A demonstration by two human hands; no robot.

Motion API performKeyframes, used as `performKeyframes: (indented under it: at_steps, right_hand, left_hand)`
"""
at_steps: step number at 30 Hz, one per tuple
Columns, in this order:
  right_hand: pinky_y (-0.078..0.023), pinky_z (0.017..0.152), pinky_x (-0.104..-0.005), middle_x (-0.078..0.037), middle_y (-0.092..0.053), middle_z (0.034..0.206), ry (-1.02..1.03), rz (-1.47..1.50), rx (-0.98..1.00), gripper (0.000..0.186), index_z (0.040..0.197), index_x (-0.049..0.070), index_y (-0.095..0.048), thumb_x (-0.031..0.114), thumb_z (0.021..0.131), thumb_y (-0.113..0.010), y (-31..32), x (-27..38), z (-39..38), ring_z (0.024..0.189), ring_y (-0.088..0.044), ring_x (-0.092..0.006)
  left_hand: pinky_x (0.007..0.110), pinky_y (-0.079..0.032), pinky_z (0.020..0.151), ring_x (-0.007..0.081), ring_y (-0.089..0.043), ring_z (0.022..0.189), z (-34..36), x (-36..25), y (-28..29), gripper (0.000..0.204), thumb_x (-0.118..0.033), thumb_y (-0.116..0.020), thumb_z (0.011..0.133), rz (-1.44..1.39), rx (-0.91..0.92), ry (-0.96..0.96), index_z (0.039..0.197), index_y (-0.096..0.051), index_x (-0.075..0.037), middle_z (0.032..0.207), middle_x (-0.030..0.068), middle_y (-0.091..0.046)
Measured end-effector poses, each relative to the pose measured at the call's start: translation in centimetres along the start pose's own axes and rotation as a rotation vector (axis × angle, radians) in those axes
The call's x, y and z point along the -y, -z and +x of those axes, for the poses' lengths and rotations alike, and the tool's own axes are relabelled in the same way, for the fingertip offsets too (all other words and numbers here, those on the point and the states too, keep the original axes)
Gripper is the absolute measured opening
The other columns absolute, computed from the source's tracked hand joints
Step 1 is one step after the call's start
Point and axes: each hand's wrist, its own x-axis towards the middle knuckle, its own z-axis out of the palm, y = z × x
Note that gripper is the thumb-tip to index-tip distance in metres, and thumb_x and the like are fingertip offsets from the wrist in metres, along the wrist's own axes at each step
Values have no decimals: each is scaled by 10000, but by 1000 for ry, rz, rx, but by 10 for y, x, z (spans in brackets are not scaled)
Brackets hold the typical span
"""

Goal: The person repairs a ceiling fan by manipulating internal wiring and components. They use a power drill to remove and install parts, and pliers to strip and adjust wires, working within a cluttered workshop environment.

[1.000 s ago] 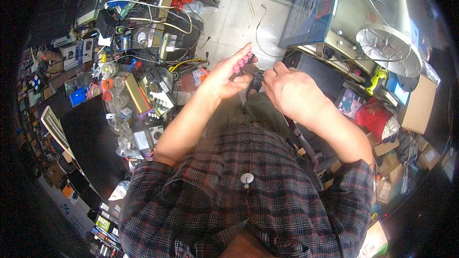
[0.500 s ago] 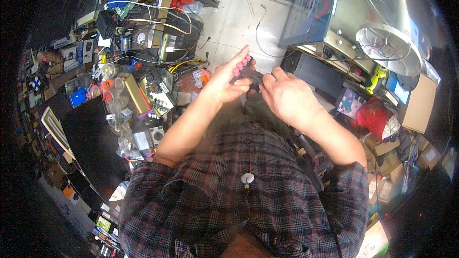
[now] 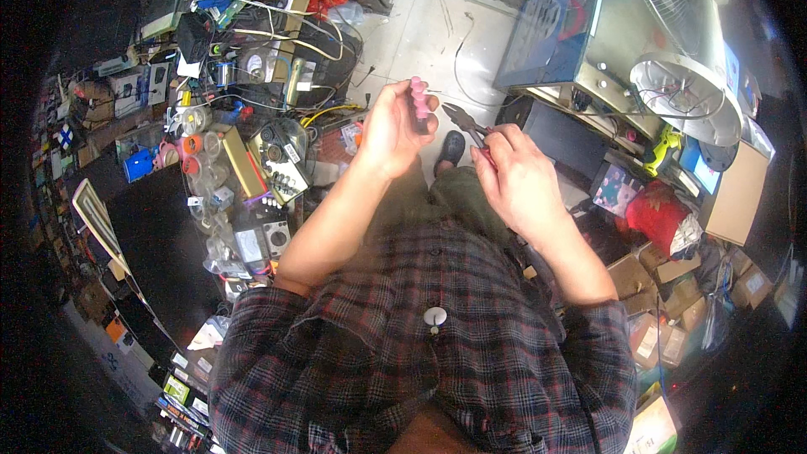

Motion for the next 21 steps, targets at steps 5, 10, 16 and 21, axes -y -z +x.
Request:
performKeyframes:
  at_steps: [5, 10, 16, 21]
  right_hand:
    - [-551, 784, -462, -177, -625, 957, -98, 93, 19, 214, 949, -9, -624, 204, 945, -641, 1, 7, -4, 874, -656, -375]
    - [-547, 746, -485, -189, -626, 932, -152, 166, 35, 229, 940, -13, -617, 215, 957, -627, 3, 6, -5, 829, -663, -404]
    - [-542, 727, -505, -204, -639, 897, -172, 147, 91, 257, 926, -10, -627, 242, 968, -607, 0, 2, 11, 803, -666, -422]
    - [-541, 742, -506, -219, -659, 905, -186, 111, 104, 281, 911, -21, -638, 251, 971, -596, -1, 1, 18, 822, -671, -422]
  left_hand:
    - [436, -636, 784, 227, -704, 901, -4, 2, 4, 148, -177, -574, 1027, 130, 47, -299, 1128, -535, -76, 1011, 95, -647]
    - [390, -626, 818, 237, -714, 916, -5, 6, -6, 205, -154, -580, 1036, 266, -11, -425, 1203, -526, -46, 1090, 120, -667]
    - [338, -607, 863, 173, -678, 995, 3, 15, 2, 350, -96, -597, 1024, 466, -8, -519, 1345, -489, -7, 1147, 113, -651]
    - [343, -597, 900, 154, -657, 1054, -1, 18, 4, 345, -88, -587, 1030, 586, 0, -573, 1348, -493, 5, 1190, 99, -654]
